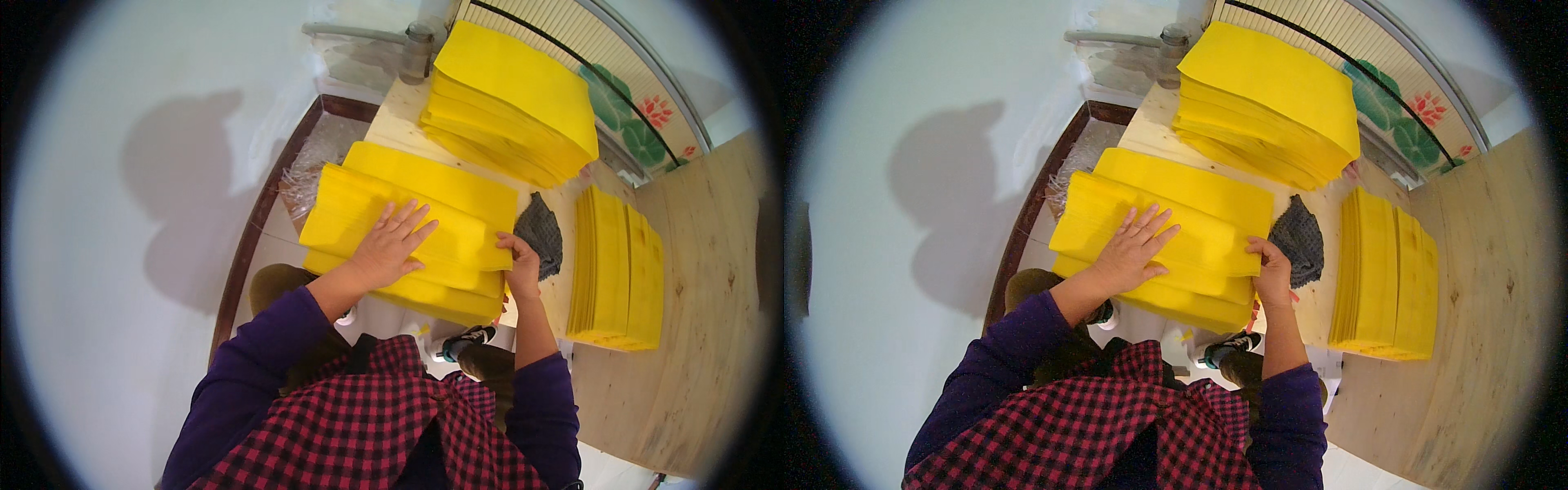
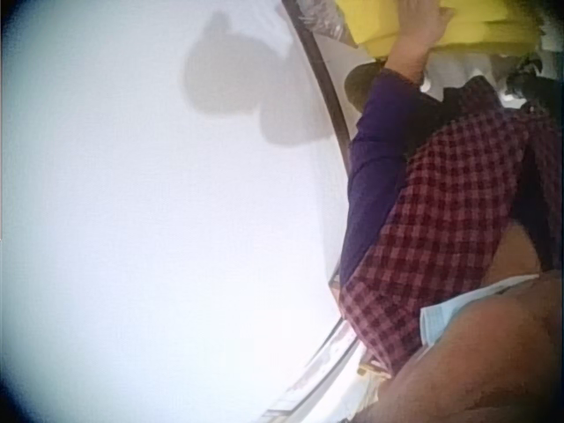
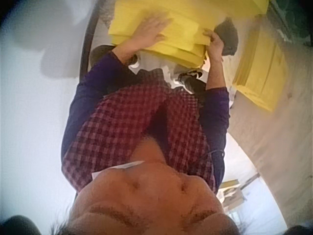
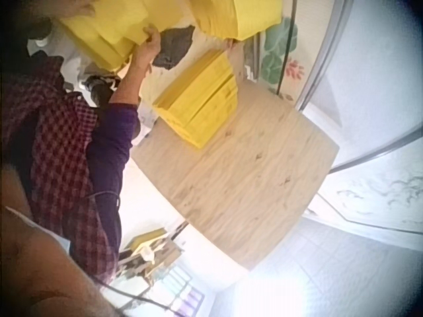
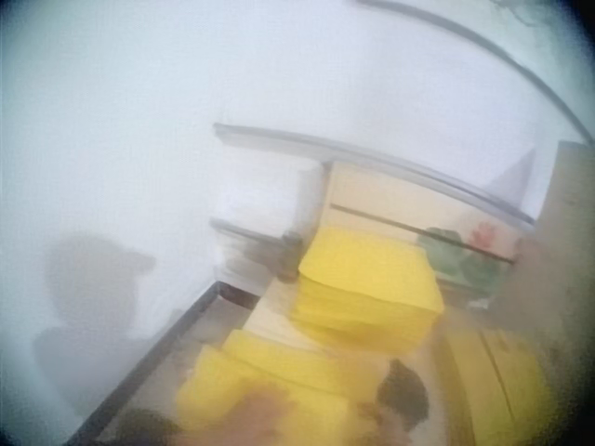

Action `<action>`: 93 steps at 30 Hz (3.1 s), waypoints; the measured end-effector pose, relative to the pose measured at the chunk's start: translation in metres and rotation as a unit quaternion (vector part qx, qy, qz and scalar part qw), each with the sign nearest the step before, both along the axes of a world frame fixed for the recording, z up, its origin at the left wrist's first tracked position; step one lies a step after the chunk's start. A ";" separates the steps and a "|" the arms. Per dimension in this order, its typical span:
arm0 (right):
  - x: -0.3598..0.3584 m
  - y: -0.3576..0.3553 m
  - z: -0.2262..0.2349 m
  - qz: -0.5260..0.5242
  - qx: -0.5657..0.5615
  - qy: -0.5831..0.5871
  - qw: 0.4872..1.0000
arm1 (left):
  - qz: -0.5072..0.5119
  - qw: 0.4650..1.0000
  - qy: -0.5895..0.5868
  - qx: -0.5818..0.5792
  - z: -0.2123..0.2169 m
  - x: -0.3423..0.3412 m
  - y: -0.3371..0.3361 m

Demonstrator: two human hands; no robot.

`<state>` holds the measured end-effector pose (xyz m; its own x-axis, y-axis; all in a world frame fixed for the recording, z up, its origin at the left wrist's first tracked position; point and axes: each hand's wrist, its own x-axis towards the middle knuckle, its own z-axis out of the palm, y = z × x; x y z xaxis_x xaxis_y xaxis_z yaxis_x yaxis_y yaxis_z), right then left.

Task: The person folds yellow cloths one by one on a table, aligning edges and pressing folds flat. The folded cloths are stacked into a neat pile on the table.

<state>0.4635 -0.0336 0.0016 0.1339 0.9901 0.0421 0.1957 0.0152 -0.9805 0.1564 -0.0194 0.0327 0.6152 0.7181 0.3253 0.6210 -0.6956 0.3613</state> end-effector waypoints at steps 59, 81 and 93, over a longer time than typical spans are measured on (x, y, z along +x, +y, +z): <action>-0.048 -0.025 0.042 -0.053 0.034 -0.225 0.972 | 0.076 0.995 0.061 -0.026 -0.017 0.008 0.023; -0.108 0.012 0.006 0.047 0.073 -0.471 0.878 | 0.196 0.979 0.051 -0.018 -0.006 -0.019 0.044; -0.107 0.009 0.011 0.043 0.100 -0.477 0.872 | 0.191 0.980 0.046 -0.028 -0.012 -0.024 0.031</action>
<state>0.3566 -0.0241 0.0124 -0.1310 0.9550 0.2660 0.9105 0.2221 -0.3489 0.1322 0.0119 0.0210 0.3232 0.9167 0.2351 0.8639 -0.3872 0.3221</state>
